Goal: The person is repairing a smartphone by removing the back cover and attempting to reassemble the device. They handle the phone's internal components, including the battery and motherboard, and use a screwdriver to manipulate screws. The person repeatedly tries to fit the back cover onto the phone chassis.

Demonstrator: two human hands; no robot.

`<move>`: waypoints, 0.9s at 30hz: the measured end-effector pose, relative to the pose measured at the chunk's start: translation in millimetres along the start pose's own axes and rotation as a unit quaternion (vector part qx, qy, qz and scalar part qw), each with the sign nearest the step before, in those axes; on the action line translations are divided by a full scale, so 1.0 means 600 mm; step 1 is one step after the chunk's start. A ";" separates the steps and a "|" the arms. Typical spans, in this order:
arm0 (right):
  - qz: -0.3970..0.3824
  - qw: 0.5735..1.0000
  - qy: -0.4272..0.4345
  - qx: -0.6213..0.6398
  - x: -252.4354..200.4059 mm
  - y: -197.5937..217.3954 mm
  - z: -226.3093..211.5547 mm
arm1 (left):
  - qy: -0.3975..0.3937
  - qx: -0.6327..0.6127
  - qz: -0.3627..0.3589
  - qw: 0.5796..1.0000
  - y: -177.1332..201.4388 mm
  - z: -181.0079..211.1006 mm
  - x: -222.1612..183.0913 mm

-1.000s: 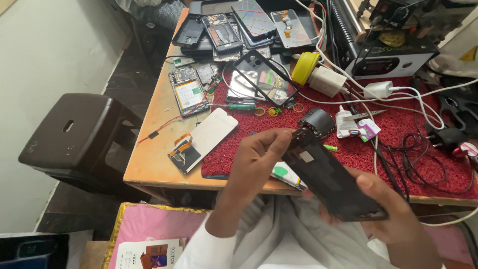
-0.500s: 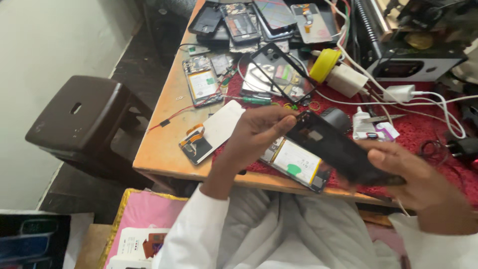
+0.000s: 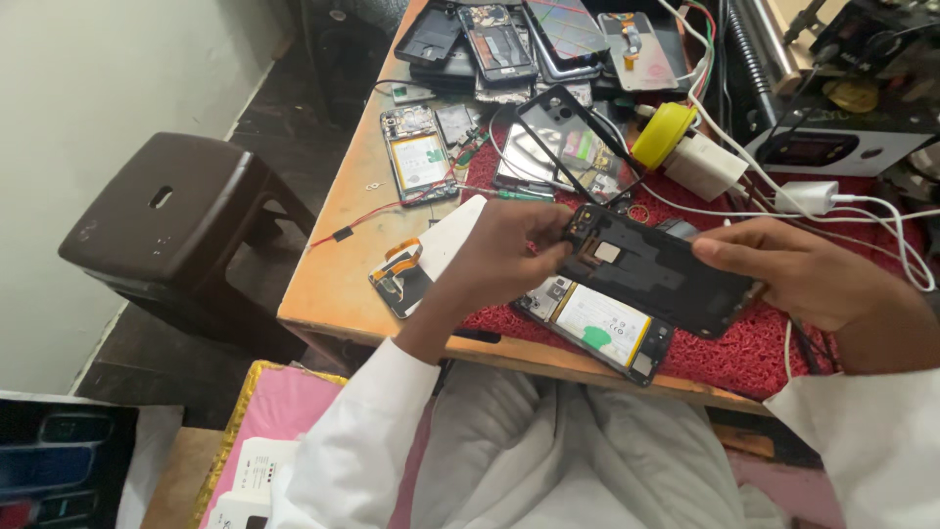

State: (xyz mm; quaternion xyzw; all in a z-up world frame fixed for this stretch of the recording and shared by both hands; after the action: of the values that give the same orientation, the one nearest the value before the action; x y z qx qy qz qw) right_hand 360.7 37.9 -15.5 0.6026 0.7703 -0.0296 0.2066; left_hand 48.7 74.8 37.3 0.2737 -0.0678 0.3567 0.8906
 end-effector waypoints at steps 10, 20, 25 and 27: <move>0.029 0.991 0.122 -0.049 -0.062 -0.053 -0.059 | 0.032 -0.120 0.074 0.989 -0.019 -0.040 -0.009; -0.076 0.942 0.248 0.213 -0.075 -0.008 0.025 | 0.030 -0.345 -0.020 0.938 -0.027 -0.041 -0.029; -0.029 0.955 0.225 0.190 -0.087 -0.027 0.039 | 0.031 -0.378 -0.028 0.925 -0.032 -0.031 -0.040; -0.025 0.958 0.213 0.188 -0.088 -0.031 0.047 | 0.031 -0.385 -0.018 0.922 -0.035 -0.029 -0.041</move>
State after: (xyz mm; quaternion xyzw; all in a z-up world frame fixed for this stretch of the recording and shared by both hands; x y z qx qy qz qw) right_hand 361.0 -24.0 -26.0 0.6034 0.7917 -0.0504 -0.0803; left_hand 43.4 56.6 5.5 -0.0998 -0.1675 0.2956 0.9352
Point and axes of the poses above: each hand's wrist, its own x-axis towards the middle knuckle, its own y-axis out of the back of the hand, z = x × y, the point moved 7 cm from there along x, towards the middle knuckle, and after that the axes turned 15 degrees about -z, right-handed, at the moved point
